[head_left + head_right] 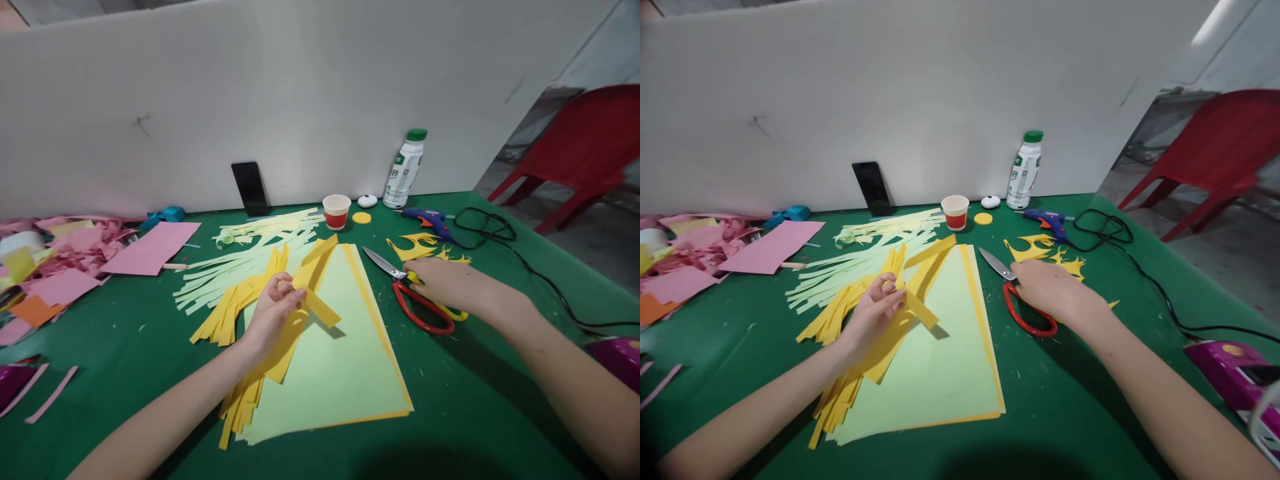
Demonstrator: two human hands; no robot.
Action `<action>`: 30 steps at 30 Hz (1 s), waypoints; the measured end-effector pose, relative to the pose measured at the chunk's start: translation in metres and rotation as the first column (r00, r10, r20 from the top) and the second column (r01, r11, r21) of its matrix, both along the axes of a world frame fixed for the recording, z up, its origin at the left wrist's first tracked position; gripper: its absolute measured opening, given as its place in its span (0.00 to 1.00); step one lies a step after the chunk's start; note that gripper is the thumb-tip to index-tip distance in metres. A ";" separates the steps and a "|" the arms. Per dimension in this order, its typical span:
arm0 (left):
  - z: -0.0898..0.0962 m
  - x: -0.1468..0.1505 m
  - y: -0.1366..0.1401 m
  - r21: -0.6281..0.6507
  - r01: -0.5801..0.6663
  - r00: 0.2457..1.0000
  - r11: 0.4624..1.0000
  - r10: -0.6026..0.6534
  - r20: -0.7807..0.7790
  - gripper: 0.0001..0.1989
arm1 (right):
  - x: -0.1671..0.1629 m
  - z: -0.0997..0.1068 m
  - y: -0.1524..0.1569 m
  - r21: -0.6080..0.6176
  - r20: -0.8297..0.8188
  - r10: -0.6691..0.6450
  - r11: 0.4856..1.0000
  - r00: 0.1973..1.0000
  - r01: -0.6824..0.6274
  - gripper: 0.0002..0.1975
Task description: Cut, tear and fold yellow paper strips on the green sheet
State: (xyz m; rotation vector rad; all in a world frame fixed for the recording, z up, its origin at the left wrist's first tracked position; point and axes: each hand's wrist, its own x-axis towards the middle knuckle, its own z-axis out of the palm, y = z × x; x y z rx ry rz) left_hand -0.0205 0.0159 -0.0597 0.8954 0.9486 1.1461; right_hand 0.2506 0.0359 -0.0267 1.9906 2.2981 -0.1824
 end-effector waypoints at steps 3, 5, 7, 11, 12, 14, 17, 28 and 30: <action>0.001 -0.001 0.001 -0.008 -0.024 0.999 1.000 0.024 0.039 0.19 | 0.009 -0.024 -0.003 -0.093 0.062 -0.048 0.994 0.997 0.053 0.09; 0.004 -0.003 0.000 -0.015 -0.030 0.998 0.999 0.031 0.058 0.22 | 0.012 -0.033 -0.006 -0.116 0.068 -0.070 0.990 0.995 0.078 0.12; 0.012 -0.003 -0.003 -0.015 -0.030 0.997 0.999 0.031 0.073 0.24 | 0.015 -0.039 -0.008 -0.117 0.052 -0.094 0.988 0.994 0.099 0.14; 0.037 0.000 -0.009 0.068 -0.044 0.995 0.997 0.038 0.095 0.33 | 0.017 -0.046 -0.004 -0.097 -0.024 -0.164 0.982 0.986 0.161 0.17; 0.043 0.001 -0.009 0.103 -0.049 0.995 0.993 0.040 0.094 0.33 | 0.017 -0.047 -0.003 -0.097 -0.052 -0.181 0.980 0.982 0.175 0.17; 0.056 0.004 -0.008 0.200 -0.058 0.996 0.978 0.043 0.082 0.30 | 0.018 -0.047 -0.001 -0.111 -0.130 -0.205 0.975 0.970 0.191 0.19; 0.073 0.008 -0.003 0.377 -0.070 0.998 0.923 0.067 0.019 0.16 | 0.018 -0.039 -0.002 -0.166 -0.314 -0.216 0.971 0.925 0.171 0.25; 0.099 0.000 0.007 0.668 -0.129 0.953 0.733 0.279 -0.121 0.08 | -0.014 0.012 -0.030 -0.119 -0.957 -0.107 0.993 0.271 -0.027 0.12; 0.100 -0.003 0.010 0.687 -0.152 0.953 0.711 0.289 -0.089 0.07 | -0.029 0.023 -0.039 -0.135 -0.977 -0.115 0.985 0.180 -0.103 0.16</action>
